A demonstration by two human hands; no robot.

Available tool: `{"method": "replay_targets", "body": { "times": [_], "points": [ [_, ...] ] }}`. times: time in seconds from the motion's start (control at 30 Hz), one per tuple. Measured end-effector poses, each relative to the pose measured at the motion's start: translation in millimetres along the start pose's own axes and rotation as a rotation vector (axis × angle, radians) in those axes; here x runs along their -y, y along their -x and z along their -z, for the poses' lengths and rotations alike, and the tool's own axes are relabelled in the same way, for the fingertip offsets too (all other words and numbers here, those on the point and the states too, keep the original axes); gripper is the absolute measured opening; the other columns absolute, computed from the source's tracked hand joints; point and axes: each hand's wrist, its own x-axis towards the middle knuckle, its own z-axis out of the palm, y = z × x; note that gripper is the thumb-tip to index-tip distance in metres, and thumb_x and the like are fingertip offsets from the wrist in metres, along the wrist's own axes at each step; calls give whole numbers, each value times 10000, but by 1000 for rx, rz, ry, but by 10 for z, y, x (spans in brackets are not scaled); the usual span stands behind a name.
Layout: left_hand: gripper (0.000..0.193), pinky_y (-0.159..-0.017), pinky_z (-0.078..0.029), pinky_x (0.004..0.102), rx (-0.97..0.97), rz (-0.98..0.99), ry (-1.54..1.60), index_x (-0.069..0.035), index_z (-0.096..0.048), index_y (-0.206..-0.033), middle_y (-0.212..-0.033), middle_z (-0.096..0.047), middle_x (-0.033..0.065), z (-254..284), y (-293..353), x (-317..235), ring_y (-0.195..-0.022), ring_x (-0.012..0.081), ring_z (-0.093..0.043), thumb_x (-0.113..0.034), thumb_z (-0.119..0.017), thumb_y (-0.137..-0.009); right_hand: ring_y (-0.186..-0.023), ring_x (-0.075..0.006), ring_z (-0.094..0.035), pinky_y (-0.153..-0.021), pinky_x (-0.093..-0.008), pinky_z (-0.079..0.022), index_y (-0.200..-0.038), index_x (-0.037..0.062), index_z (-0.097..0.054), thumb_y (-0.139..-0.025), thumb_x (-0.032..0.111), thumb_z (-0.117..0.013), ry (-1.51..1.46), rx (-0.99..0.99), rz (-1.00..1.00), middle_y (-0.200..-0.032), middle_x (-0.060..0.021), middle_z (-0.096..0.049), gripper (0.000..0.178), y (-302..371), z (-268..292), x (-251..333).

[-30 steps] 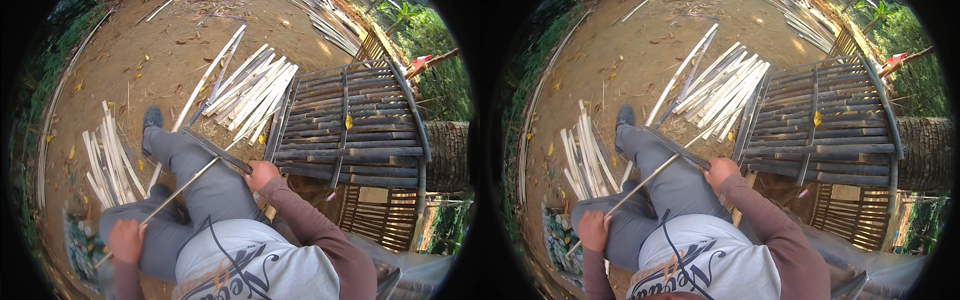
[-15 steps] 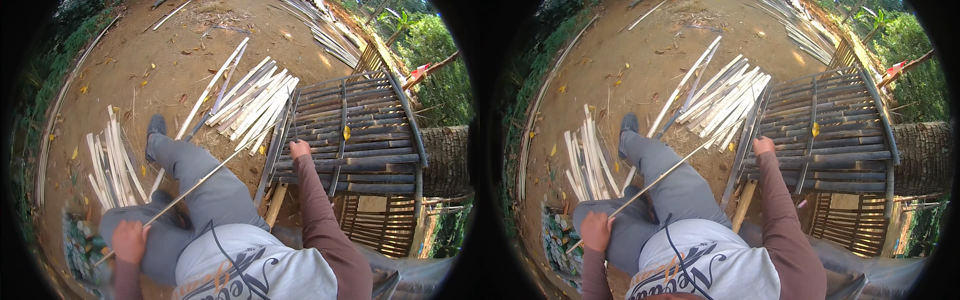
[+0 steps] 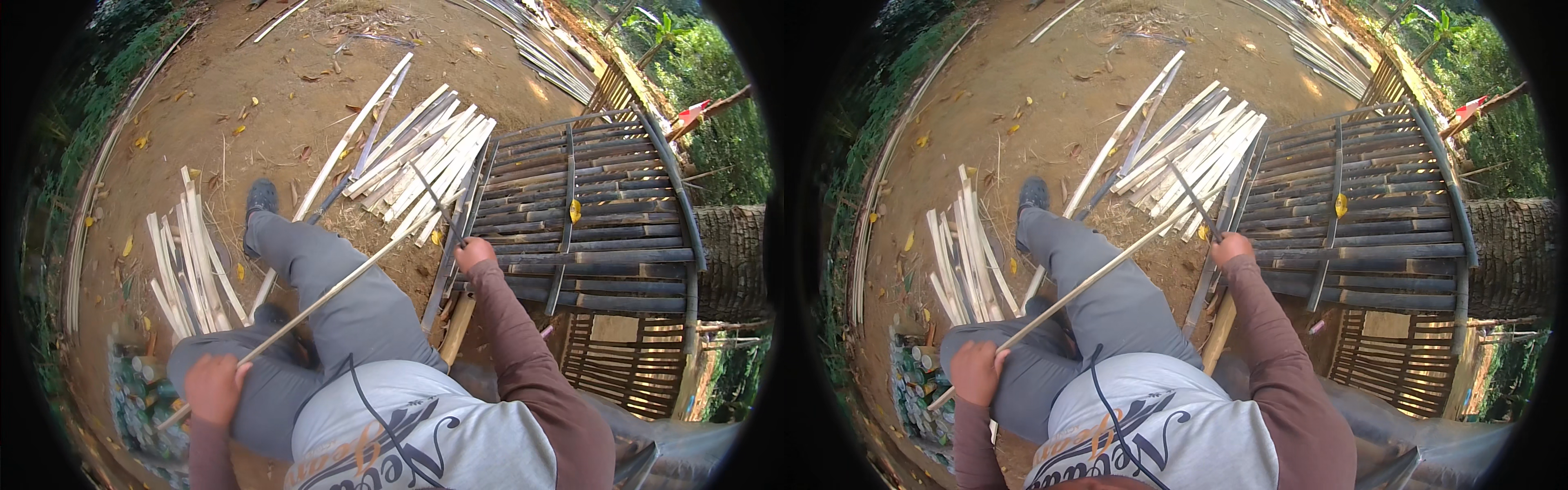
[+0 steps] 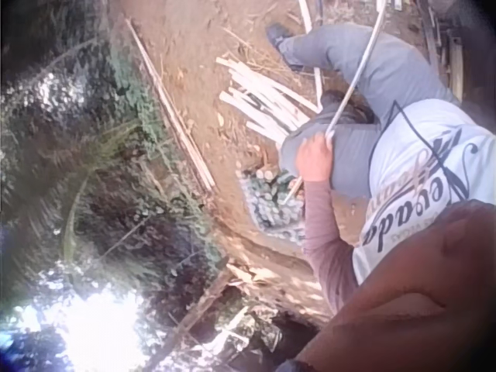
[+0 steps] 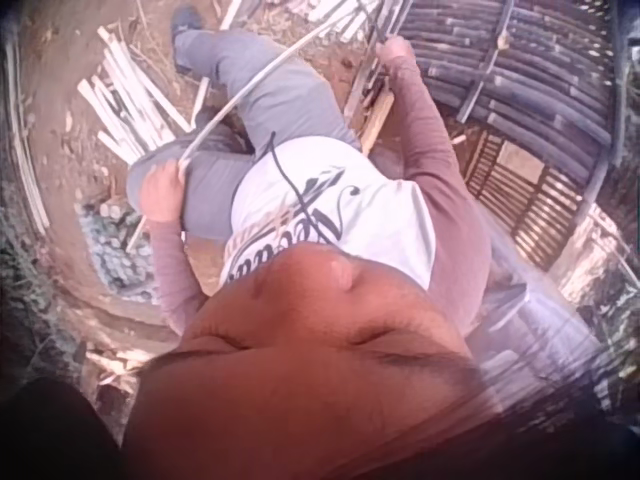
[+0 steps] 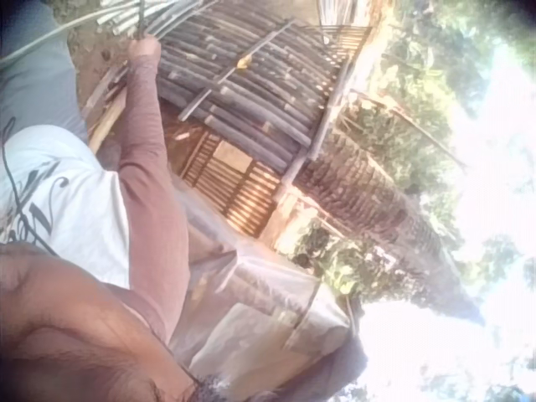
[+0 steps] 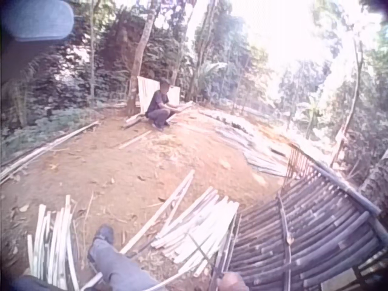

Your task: The person uses a large knife to shave and smooth long strips of bamboo, holding the strips on their lap while sitting on the ground.

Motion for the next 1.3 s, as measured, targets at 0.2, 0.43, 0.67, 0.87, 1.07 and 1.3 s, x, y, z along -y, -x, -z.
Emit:
{"method": "replay_targets", "body": {
  "times": [0.2, 0.43, 0.67, 0.87, 1.07, 1.3],
  "points": [
    [332, -674, -493, 478, -56, -6, 21, -92, -597, -762, -721, -605, 113, -28, -40, -58, -752, 349, -598, -326, -808, -865, -1184, -429, -689, -1021, -477, -543, -1172, -14, -775, -914, 345, -657, -69, -186, -353, -1216, -291, -729, 458, -1195, 325, -894],
    [339, -673, -487, 484, -19, 18, 4, -85, -588, -762, -726, -607, 120, -39, 34, -11, -764, 353, -600, -325, -800, -875, -926, -444, -724, -848, -490, -572, -1061, 18, -781, -902, 283, -681, -189, -119, 176, -943, -253, -754, 325, 178, 188, 248],
    [362, -661, -475, 493, -5, -13, 37, -82, -580, -750, -701, -591, 137, -2, -8, 35, -732, 366, -587, -345, -786, -888, -1029, -406, -728, -940, -497, -578, -1064, 57, -775, -915, 304, -711, 113, 54, 310, -1057, -199, -771, 296, 838, -175, 701],
    [365, -659, -473, 506, 0, 7, 75, -85, -590, -747, -694, -598, 143, -30, -19, 60, -725, 379, -601, -361, -783, -888, -1146, -410, -706, -1028, -472, -552, -1164, 24, -779, -930, 334, -682, 57, -41, -26, -1188, -249, -749, 401, -272, 79, -113],
    [358, -667, -473, 521, 16, 18, 95, -81, -607, -758, -709, -616, 157, -48, -41, 40, -742, 395, -611, -365, -780, -891, -1201, -408, -694, -1052, -451, -539, -1225, -20, -755, -933, 335, -655, -46, -130, -325, -1266, -259, -728, 471, -902, 481, -503],
    [384, -632, -427, 536, 28, 20, 131, -64, -589, -718, -664, -569, 171, -21, -58, 65, -693, 411, -577, -346, -759, -915, -927, -438, -722, -869, -502, -579, -1078, 39, -770, -909, 299, -683, -116, -48, 225, -951, -252, -745, 322, 594, 114, 419]
  ]
}}
